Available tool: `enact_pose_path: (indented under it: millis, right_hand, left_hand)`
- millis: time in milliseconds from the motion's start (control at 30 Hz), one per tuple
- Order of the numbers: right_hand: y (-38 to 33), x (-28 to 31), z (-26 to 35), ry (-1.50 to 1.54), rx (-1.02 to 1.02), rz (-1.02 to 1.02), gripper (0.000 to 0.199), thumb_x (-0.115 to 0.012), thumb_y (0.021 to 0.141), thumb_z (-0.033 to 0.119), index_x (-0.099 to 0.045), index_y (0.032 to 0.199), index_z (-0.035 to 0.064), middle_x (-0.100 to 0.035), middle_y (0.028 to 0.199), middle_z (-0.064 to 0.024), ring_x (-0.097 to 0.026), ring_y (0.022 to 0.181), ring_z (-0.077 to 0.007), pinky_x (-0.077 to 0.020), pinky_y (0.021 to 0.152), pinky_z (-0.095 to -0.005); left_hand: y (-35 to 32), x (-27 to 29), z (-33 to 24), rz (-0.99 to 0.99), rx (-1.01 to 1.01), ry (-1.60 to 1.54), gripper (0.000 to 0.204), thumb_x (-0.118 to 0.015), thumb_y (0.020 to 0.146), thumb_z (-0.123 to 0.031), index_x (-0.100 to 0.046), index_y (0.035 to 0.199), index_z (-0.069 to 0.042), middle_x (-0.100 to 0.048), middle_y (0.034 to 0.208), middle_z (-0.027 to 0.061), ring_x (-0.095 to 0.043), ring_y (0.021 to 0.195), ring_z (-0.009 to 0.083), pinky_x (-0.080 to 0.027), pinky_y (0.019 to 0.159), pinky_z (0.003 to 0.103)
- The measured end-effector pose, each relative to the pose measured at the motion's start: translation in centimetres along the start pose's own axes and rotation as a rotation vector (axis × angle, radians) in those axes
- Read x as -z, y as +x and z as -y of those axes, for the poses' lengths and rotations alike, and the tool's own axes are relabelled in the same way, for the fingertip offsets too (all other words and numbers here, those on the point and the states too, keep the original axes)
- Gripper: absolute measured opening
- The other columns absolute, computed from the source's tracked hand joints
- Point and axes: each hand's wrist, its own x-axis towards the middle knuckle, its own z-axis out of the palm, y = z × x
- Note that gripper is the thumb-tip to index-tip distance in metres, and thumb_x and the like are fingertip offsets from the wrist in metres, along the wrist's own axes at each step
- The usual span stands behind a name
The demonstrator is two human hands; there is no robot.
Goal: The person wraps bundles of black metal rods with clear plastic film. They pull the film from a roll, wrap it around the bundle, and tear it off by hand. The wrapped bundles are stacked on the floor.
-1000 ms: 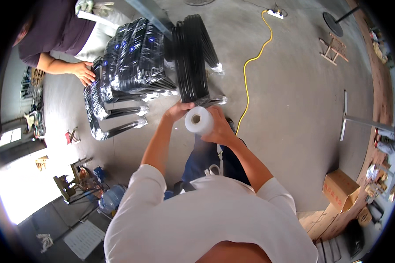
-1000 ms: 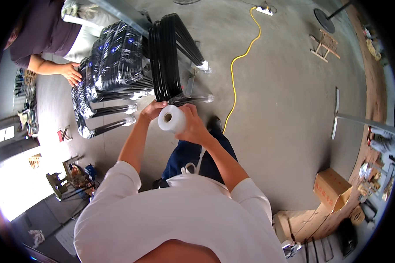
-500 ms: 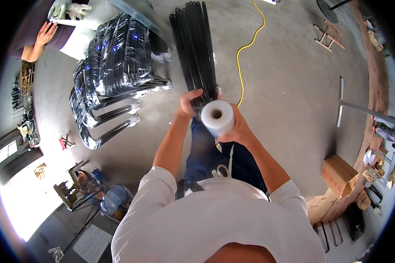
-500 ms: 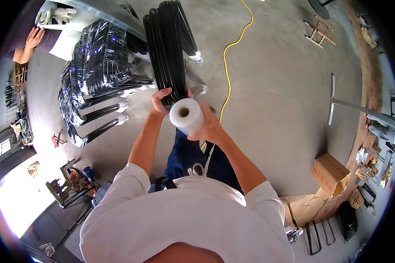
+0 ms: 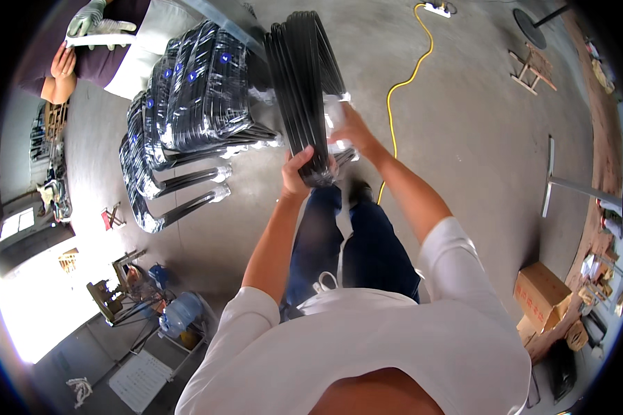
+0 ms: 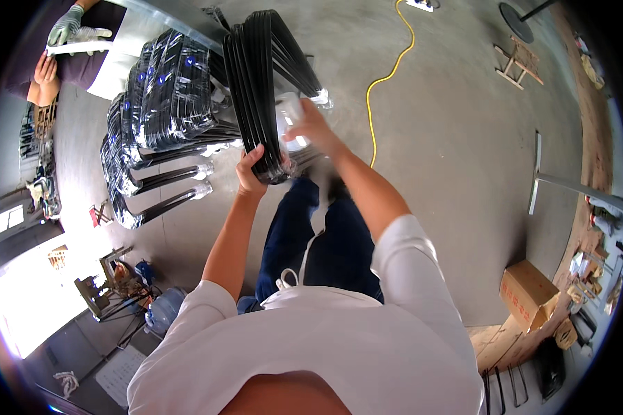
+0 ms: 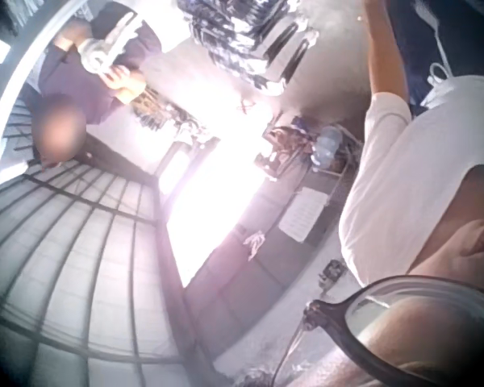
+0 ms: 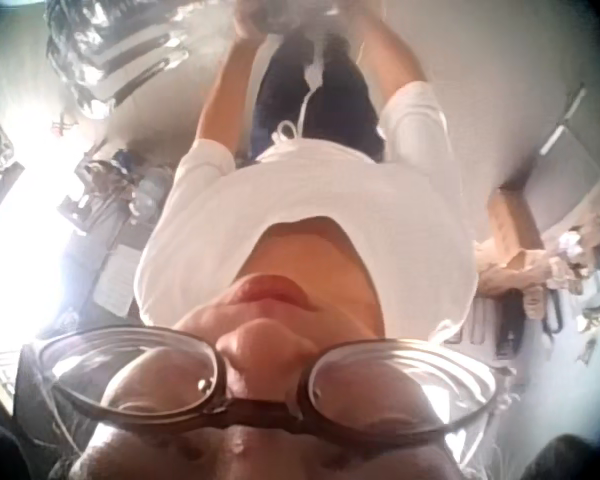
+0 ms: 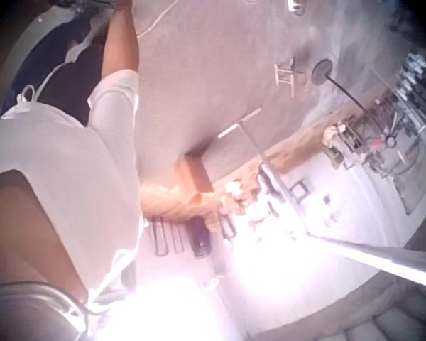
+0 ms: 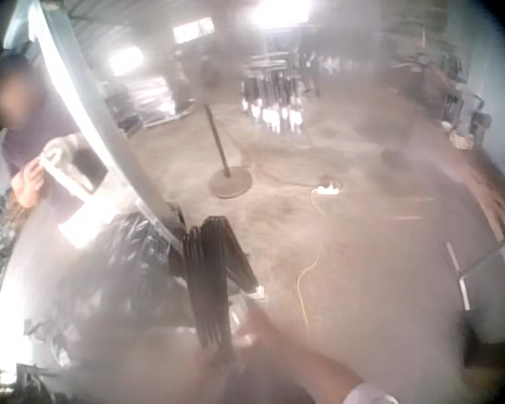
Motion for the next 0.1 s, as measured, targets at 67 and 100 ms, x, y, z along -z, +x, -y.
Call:
enact_pose_path:
  millis: [67, 100]
  right_hand:
    - [1.6, -3.0, -2.2, 0.297, -0.008, 0.178, 0.053, -0.072, 0.058, 0.018, -0.051, 0.103, 0.0027, -0.055, 0.093, -0.0062, -0.052, 0.090, -0.0143, -0.0416, 0.076, -0.0281]
    - [1.7, -3.9, -2.8, 0.304, -0.012, 0.202, 0.053, -0.072, 0.058, 0.018, -0.051, 0.103, 0.0027, -0.055, 0.093, -0.0062, -0.052, 0.090, -0.0143, -0.0416, 0.076, -0.0281]
  left_hand:
    - [-0.6, -1.0, 0.0, -0.185, -0.100, 0.075, 0.044, -0.056, 0.079, -0.039, -0.055, 0.090, 0.004, -0.059, 0.069, 0.0148, -0.057, 0.057, 0.0225, -0.047, 0.053, 0.033]
    - [-0.8, -0.5, 0.6, -0.317, -0.222, 0.259, 0.052, -0.055, 0.079, -0.044, -0.053, 0.099, 0.004, -0.059, 0.076, 0.0136, -0.057, 0.069, 0.0217, -0.045, 0.067, 0.032]
